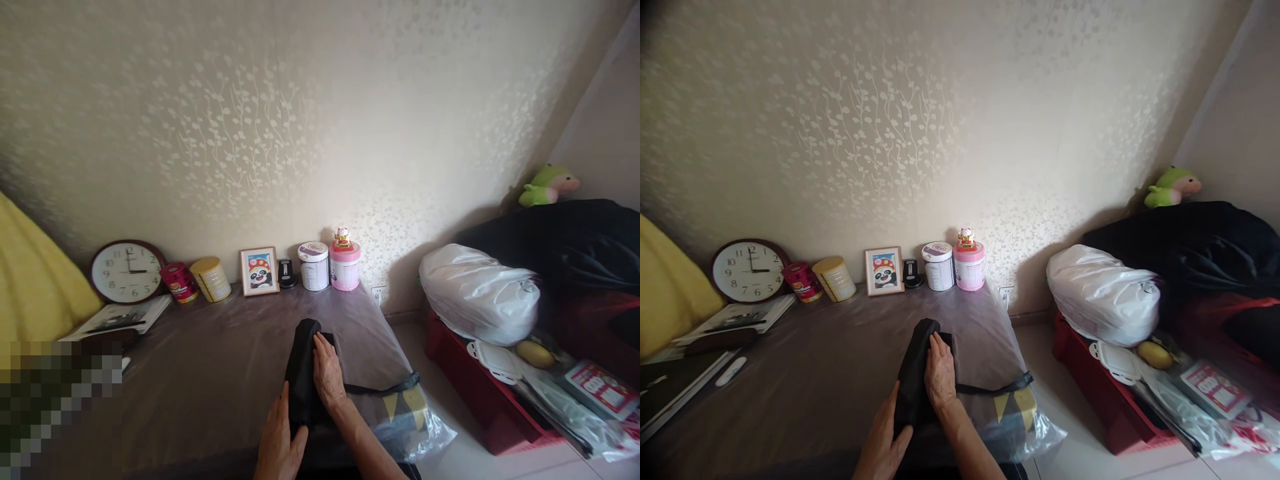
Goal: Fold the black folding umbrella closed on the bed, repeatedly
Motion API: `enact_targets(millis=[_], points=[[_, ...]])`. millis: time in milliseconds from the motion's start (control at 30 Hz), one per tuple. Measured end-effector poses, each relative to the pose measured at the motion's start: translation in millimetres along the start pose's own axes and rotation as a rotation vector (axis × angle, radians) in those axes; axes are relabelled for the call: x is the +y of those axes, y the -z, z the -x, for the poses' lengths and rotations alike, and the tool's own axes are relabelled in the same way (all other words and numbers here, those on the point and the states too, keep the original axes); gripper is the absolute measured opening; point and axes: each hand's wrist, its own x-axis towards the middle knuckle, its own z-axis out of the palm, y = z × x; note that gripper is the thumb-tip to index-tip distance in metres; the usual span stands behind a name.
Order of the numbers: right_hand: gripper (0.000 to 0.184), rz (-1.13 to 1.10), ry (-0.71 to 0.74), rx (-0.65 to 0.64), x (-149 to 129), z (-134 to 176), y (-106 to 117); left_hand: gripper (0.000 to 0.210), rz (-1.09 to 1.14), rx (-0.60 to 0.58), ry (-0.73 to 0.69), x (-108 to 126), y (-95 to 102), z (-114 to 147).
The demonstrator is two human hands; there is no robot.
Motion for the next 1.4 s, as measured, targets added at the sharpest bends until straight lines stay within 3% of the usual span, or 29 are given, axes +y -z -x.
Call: enact_targets(millis=[133,367,567,733,867,1067,1400], points=[[0.037,0.051,0.106,-0.074,-18,2,3,0.056,-0.053,0.031,-0.018,-3,-3.4,-2],[0.037,0.080,0.160,-0.199,-40,10,19,0.054,-0.106,0.083,-0.135,-1,-4.5,0],[0.038,0.043,0.170,-0.255,-47,17,28,0.082,-0.003,0.073,-0.062,16,1.3,4],[0.036,-0.065,0.170,-0.280,-49,22,34,0.067,-0.026,0.045,-0.132,16,3.7,4],[0.033,-0.194,0.149,-0.250,-43,17,39,0.064,0.008,0.026,-0.081,13,3.1,4],[0.032,-0.067,0.220,-0.306,-33,-13,29,0.064,0.034,0.016,-0.063,12,3.9,6],[0.030,0.011,0.136,-0.352,-8,-54,1,0.066,0.046,-0.047,0.002,16,10.1,2]])
